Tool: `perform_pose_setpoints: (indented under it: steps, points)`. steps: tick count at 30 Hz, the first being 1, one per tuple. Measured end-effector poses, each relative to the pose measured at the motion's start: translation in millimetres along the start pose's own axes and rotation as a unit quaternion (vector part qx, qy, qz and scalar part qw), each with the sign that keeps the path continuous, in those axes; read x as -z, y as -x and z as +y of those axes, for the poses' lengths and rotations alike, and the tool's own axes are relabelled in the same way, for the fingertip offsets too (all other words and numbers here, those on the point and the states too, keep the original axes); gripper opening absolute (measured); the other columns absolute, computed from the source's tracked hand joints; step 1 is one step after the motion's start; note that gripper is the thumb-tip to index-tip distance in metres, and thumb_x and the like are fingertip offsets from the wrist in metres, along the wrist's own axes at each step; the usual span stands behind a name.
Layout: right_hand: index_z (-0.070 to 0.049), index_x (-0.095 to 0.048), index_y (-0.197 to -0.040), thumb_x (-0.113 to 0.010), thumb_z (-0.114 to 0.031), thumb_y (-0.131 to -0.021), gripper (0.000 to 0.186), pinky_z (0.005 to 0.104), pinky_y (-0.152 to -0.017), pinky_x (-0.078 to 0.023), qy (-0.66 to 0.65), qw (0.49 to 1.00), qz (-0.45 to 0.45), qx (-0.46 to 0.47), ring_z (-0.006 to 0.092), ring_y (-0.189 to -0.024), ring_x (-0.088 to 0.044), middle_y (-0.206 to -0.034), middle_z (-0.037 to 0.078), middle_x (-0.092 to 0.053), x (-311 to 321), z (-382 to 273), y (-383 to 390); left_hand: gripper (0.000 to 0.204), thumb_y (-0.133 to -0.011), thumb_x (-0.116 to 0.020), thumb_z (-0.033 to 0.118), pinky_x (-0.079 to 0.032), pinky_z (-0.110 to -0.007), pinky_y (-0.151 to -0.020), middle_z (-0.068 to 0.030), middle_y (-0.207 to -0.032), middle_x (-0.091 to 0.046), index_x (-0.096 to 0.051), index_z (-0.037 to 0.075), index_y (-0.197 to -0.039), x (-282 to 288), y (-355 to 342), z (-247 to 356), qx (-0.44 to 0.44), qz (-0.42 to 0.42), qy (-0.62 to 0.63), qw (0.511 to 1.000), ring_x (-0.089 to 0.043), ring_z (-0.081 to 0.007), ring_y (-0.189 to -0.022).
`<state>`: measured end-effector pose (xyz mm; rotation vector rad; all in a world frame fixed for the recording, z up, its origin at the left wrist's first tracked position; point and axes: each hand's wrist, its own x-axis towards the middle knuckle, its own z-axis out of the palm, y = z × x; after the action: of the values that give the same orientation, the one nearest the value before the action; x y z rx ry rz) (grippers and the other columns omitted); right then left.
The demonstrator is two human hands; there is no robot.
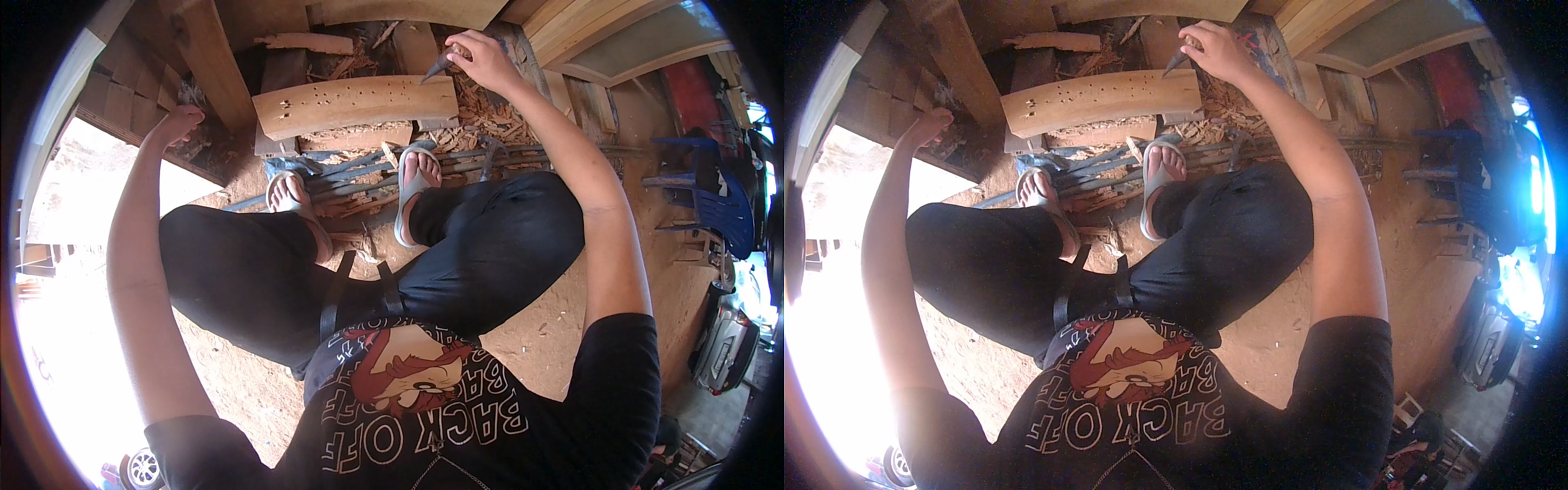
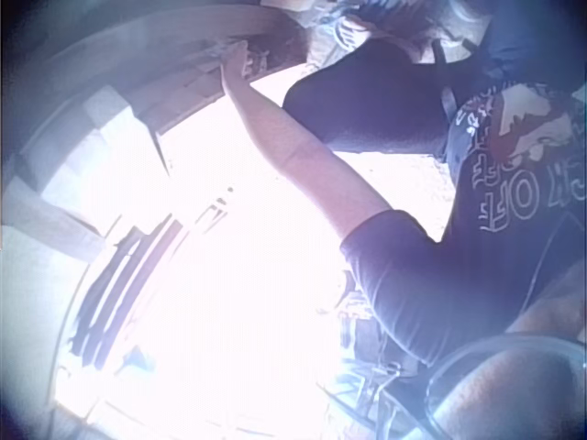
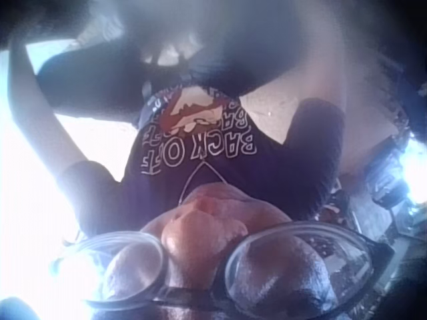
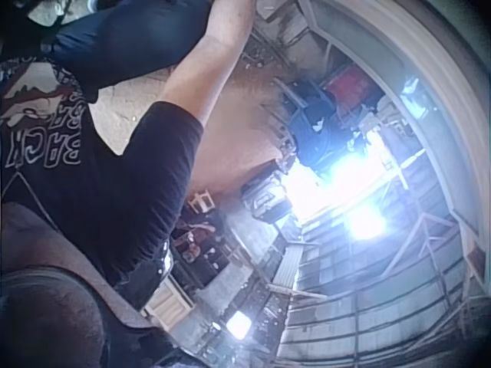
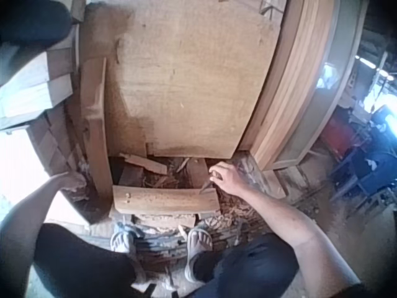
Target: The person uses a chisel and hammer to carve a series of holes into a wooden plank. They repeatedly position the chisel and strike it with the hammer to remove wood chips.
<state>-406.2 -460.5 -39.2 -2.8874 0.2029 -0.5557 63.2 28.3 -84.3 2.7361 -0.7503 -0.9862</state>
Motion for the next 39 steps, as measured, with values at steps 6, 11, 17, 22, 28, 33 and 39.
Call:
perform_pose_setpoints:
  steps: [6,11,17,22,28,33,39]
  points:
    - [-0.008,-0.070,-0.124,-0.073,-0.023,-0.100,0.028,0.0410,-0.091,-0.056,-0.002,1.000,-0.008,-0.007,0.0301,-0.104,-0.071,-0.114,0.010,-0.071,-0.9,2.3,1.2,0.048,-0.101,-0.061,0.046,-0.047,-0.035,-0.060,-0.0056,-0.117,-0.069,-0.064,0.017,-0.140,-0.9,0.0,0.4,0.009,0.003,0.001,1.000,-0.065,-0.0188,-0.082]
    - [-0.012,-0.071,-0.124,-0.076,-0.029,-0.097,0.032,0.0455,-0.091,-0.059,0.002,1.000,-0.008,-0.017,0.0339,-0.105,-0.073,-0.118,0.010,-0.073,-2.2,-0.3,-2.2,0.043,-0.103,-0.062,0.042,-0.048,-0.034,-0.064,-0.0057,-0.114,-0.070,-0.066,0.016,-0.137,-3.0,-5.9,11.4,-0.033,-0.011,0.042,0.999,-0.063,-0.0173,-0.081]
    - [-0.013,-0.066,-0.126,-0.079,-0.041,-0.092,0.046,0.0467,-0.089,-0.060,0.007,1.000,-0.020,-0.021,0.0359,-0.106,-0.073,-0.114,0.012,-0.075,-1.3,-16.9,-19.5,0.047,-0.102,-0.065,0.039,-0.055,-0.044,-0.097,-0.0168,-0.120,-0.076,-0.067,0.007,-0.136,-8.1,5.7,152.6,-0.322,0.063,-0.034,0.944,-0.072,-0.0322,-0.111]
    - [-0.008,-0.073,-0.107,-0.083,-0.047,-0.087,0.045,0.0496,-0.080,-0.061,0.068,0.997,-0.046,0.000,0.0393,-0.090,-0.074,-0.097,0.016,-0.074,1.2,-23.1,-28.2,0.045,-0.101,-0.068,0.033,-0.055,-0.044,-0.104,-0.0176,-0.131,-0.073,-0.065,0.013,-0.141,-40.9,22.1,309.8,-0.381,0.034,-0.114,0.917,-0.071,-0.0347,-0.118]
    - [-0.007,-0.077,-0.121,-0.080,-0.035,-0.091,0.041,0.0468,-0.092,-0.058,0.013,1.000,-0.021,0.016,0.0360,-0.105,-0.072,-0.108,0.018,-0.075,-8.0,-6.3,-33.6,0.068,-0.087,-0.083,0.034,-0.057,-0.045,-0.102,-0.0182,-0.130,-0.073,-0.058,0.009,-0.145,-126.2,6.5,391.3,-0.484,0.078,0.034,0.871,-0.071,-0.0356,-0.119]
    - [-0.007,-0.076,-0.128,-0.073,-0.035,-0.098,0.041,0.0458,-0.102,-0.054,-0.045,0.999,-0.003,-0.011,0.0357,-0.113,-0.070,-0.133,0.015,-0.069,-14.4,-3.8,-30.5,0.078,-0.081,-0.090,0.037,-0.058,-0.044,-0.099,-0.0195,-0.125,-0.074,-0.056,0.009,-0.145,-173.7,-10.3,428.2,-0.432,0.066,0.254,0.863,-0.072,-0.0346,-0.118]
    - [-0.015,-0.048,-0.160,-0.073,-0.048,-0.099,0.074,0.0474,-0.118,-0.041,-0.171,0.967,-0.064,-0.177,0.0345,-0.140,-0.055,-0.167,0.021,-0.039,6.9,2.4,-26.2,0.062,-0.087,-0.085,0.045,-0.058,-0.046,-0.096,-0.0180,-0.114,-0.078,-0.066,0.008,-0.132,-181.6,-10.7,445.9,-0.412,0.089,0.276,0.864,-0.075,-0.0359,-0.107]
